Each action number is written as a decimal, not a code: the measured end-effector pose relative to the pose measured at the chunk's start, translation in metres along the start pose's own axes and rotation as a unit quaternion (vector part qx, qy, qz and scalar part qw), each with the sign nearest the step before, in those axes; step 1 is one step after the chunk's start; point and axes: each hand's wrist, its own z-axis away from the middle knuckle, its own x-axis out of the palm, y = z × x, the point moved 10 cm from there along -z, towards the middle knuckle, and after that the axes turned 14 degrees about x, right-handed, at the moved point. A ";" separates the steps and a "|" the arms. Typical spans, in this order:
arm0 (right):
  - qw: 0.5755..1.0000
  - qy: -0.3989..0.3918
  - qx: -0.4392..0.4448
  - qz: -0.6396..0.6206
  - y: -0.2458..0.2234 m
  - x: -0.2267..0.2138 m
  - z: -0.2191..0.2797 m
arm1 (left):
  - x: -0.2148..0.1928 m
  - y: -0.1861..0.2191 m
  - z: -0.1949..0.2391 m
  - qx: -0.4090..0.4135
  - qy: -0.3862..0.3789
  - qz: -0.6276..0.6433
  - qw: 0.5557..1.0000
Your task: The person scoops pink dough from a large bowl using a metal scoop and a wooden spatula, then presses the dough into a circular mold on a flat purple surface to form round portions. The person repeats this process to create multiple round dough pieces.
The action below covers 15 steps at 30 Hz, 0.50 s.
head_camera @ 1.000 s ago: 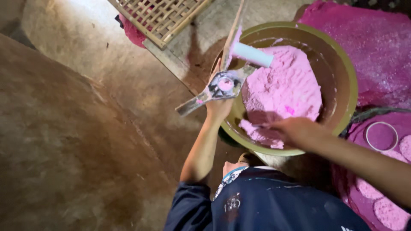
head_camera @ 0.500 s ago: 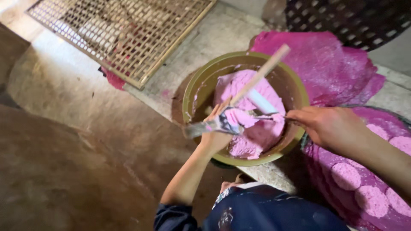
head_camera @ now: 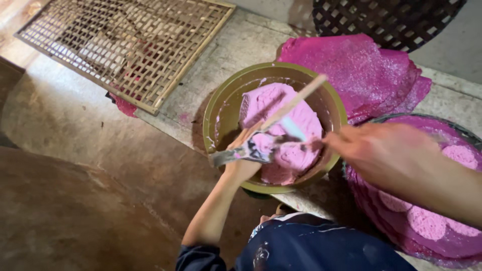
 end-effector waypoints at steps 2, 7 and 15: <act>0.998 0.041 -0.028 0.028 -0.030 -0.006 -0.017 | 0.008 0.014 -0.008 0.061 -0.014 -0.009 0.998; 0.991 0.109 -0.055 0.056 -0.092 0.021 -0.035 | 0.016 0.033 -0.011 0.075 -0.009 0.040 0.996; 0.923 0.061 0.104 -0.366 0.003 0.000 -0.024 | -0.038 -0.015 -0.013 -0.089 0.191 0.196 0.958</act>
